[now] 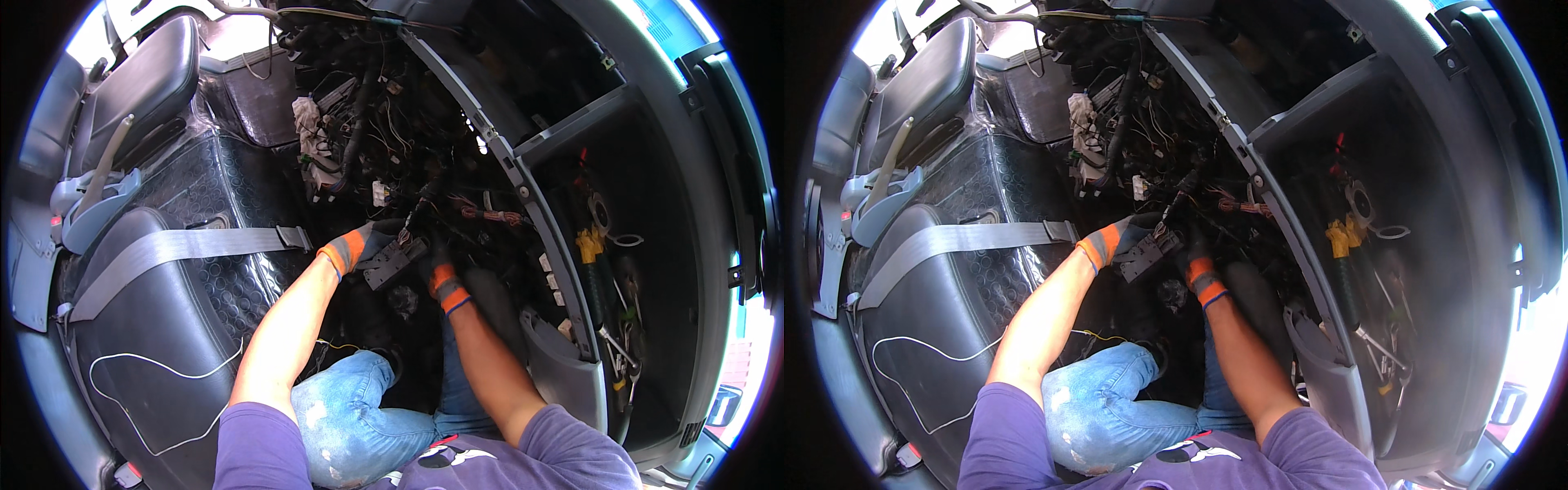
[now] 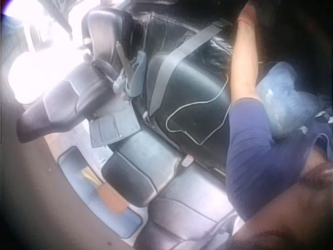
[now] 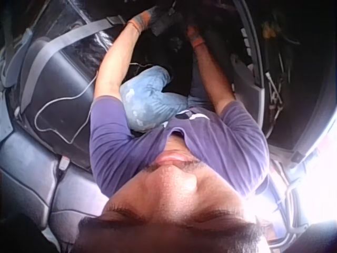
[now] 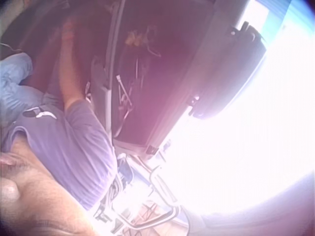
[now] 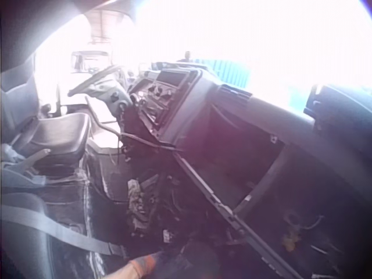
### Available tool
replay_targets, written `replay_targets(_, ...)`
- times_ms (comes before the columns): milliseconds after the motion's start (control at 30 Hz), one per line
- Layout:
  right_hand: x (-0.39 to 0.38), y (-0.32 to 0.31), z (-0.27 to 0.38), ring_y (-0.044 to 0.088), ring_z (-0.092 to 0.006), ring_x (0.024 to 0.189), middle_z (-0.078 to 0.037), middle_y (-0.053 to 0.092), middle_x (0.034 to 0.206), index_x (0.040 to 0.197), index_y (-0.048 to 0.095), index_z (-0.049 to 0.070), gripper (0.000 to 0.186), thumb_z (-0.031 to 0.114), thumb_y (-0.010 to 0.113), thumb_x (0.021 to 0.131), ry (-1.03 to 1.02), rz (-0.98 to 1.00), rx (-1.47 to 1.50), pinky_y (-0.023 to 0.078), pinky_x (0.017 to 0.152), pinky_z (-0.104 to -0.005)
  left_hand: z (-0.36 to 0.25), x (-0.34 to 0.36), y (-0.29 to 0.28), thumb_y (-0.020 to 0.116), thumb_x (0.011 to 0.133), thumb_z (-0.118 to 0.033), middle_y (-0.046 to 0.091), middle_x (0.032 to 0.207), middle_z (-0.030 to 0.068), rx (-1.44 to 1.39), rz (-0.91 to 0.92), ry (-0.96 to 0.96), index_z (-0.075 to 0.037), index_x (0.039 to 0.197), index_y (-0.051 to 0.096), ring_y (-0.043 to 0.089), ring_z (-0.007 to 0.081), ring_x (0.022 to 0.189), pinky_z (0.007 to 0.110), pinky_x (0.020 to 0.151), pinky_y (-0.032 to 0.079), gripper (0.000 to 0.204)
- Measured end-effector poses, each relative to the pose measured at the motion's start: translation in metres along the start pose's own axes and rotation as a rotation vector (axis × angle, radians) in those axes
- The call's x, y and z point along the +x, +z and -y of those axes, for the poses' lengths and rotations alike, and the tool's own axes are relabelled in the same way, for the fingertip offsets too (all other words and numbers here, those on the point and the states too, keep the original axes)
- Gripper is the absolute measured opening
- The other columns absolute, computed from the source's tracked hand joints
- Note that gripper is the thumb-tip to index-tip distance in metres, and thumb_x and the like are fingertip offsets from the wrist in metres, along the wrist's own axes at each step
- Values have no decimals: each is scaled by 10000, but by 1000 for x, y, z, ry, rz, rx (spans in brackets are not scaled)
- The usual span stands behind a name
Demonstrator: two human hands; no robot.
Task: The person kneels inside a vehicle and works on the wiring harness under the dashboard. They use their hands to separate, connect, and organize various wires and connectors within the confined space.
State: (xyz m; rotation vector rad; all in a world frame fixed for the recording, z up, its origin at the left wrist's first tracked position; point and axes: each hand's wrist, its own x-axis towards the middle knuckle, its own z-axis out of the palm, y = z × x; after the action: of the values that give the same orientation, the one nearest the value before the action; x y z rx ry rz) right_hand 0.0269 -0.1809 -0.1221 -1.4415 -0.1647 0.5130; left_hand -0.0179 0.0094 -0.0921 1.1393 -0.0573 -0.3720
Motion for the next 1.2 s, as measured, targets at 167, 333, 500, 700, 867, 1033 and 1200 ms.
replay_targets(167,-5,-13,-9,520,-230,1208,-115,518,1368,1385,456,25,587,45,666,837,-216,-15,-418,400,1041,-330,-16,11,7,585,926,-74,661,1038,23,437,-112,-42,-68,1177,621,557,88,922,282,815,470,253)
replay_targets(333,-21,-2,46,536,-200,1192,-102,540,1334,1355,494,46,493,104,648,890,159,98,443,423,1021,-323,-15,4,5,559,930,-98,666,1013,56,786,-233,98,-73,1127,625,549,140,900,318,846,455,209)
replay_targets(500,-40,23,102,563,-159,1118,-75,604,1192,1275,553,48,362,128,624,929,287,78,144,457,972,-291,-55,-9,-2,570,918,-127,674,1003,85,729,-169,-28,-71,1135,621,562,172,896,322,858,455,230)
replay_targets(700,-27,15,80,574,-164,1065,-68,622,1130,1209,583,31,328,151,650,911,-1,97,-130,464,943,-305,-68,-12,-24,613,850,-108,662,1005,155,1059,-134,95,-72,1132,630,608,330,923,372,830,483,285)
replay_targets(867,-30,35,85,589,-144,1017,-66,617,1134,1243,547,16,398,197,655,906,-12,112,-222,475,908,-299,-51,-10,-25,681,727,-63,607,908,113,1040,-33,482,-79,1033,670,611,332,826,344,748,506,307)
replay_targets(1033,-28,22,68,583,-177,1086,-108,625,1172,1245,546,26,452,193,710,858,-69,174,-319,469,928,-324,-49,-11,-31,672,736,-74,619,860,147,1168,-75,463,-71,1007,677,620,322,779,362,700,512,271)
replay_targets(1200,-27,9,69,619,-229,1066,-138,655,1137,1221,577,54,470,194,759,810,-353,16,-697,486,904,-351,-104,1,22,715,752,-219,667,891,204,1075,-207,-73,-75,1036,676,625,361,789,401,740,516,320)
